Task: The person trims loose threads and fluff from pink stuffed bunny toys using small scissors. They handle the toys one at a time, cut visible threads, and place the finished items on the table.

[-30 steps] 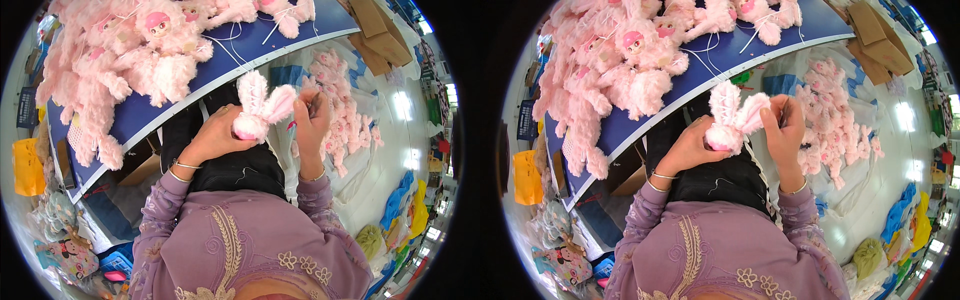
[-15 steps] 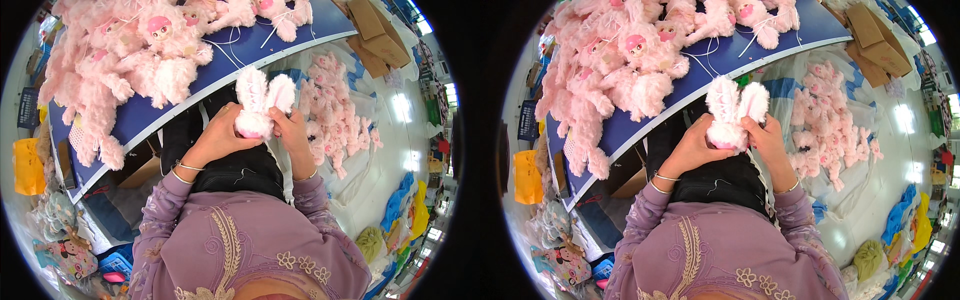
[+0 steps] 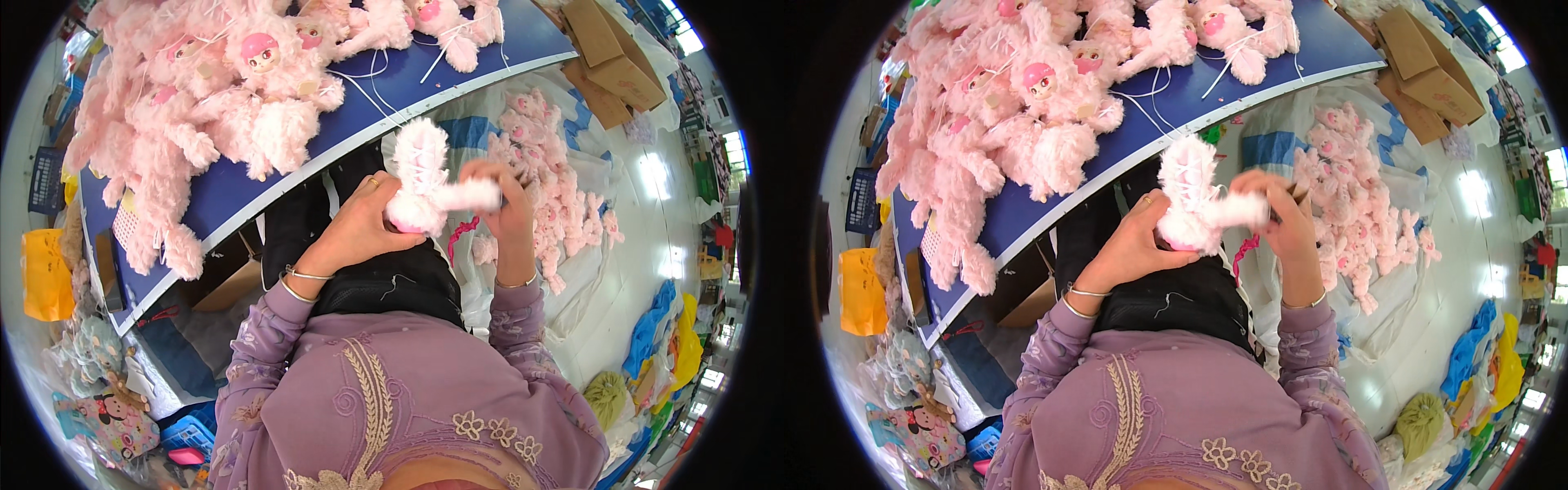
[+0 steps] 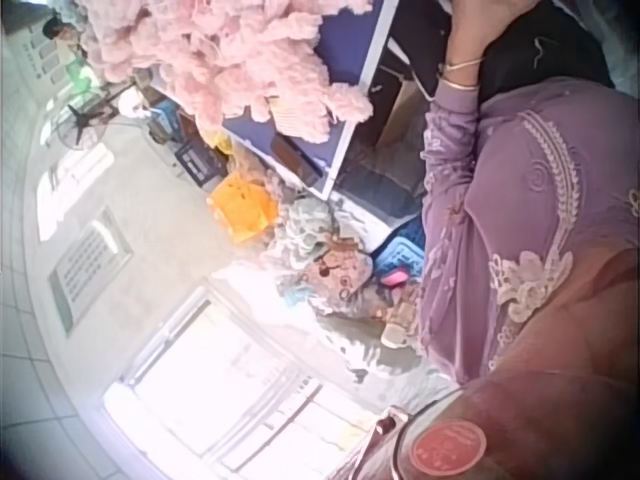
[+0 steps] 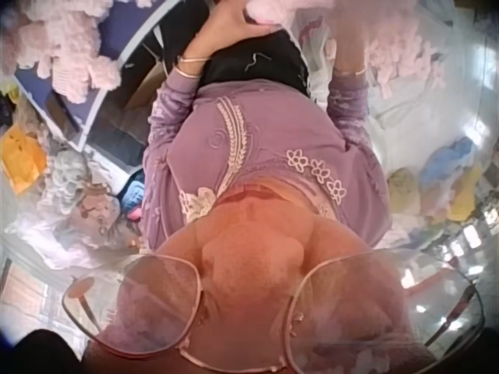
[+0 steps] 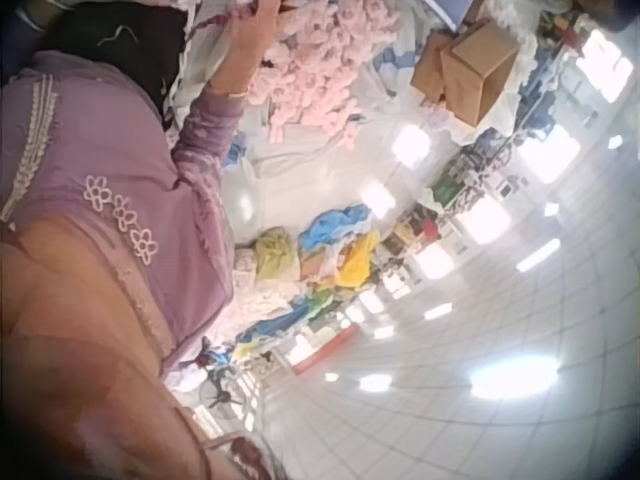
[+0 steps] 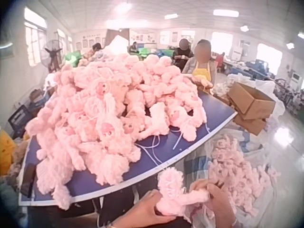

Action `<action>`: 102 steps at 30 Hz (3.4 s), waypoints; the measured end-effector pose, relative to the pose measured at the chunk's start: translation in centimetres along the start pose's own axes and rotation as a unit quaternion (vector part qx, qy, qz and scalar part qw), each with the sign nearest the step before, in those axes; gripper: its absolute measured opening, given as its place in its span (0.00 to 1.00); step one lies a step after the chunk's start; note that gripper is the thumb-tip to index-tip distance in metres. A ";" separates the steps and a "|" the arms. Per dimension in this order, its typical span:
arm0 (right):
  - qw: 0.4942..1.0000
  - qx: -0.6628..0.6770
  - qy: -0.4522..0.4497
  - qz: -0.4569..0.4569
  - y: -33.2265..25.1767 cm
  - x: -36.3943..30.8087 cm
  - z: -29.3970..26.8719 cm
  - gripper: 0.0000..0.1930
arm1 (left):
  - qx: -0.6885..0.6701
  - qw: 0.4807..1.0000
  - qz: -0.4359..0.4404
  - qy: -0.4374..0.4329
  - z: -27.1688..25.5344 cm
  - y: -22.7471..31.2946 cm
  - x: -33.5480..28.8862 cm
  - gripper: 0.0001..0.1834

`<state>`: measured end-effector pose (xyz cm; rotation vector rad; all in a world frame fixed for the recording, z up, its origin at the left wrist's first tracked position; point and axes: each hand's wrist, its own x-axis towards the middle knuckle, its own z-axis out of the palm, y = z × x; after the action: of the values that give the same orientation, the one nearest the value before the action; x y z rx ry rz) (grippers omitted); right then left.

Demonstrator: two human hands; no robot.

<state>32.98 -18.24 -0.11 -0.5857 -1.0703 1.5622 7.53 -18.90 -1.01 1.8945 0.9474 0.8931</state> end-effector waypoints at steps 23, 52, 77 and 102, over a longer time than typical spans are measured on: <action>0.911 -0.373 0.087 0.152 -4.5 -0.4 3.1 0.09 | -0.017 0.996 -0.080 0.039 -0.6 0.2 1.8 0.29; 0.907 -0.284 0.277 0.143 4.0 -0.5 -5.1 0.10 | 0.412 0.877 -0.050 0.243 -12.0 0.3 -1.2 0.29; 0.979 -0.093 0.122 0.136 5.2 4.6 7.3 0.20 | -0.334 0.907 -0.249 0.064 -3.0 1.2 -3.6 0.34; 0.868 -0.495 0.015 -0.030 0.8 2.7 8.1 0.10 | -0.472 0.842 -0.220 0.141 -0.8 -0.7 -1.5 0.25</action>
<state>25.16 -18.33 3.49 -1.2315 -1.8328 0.8386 5.97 -19.69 -1.64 0.6783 0.8211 1.0856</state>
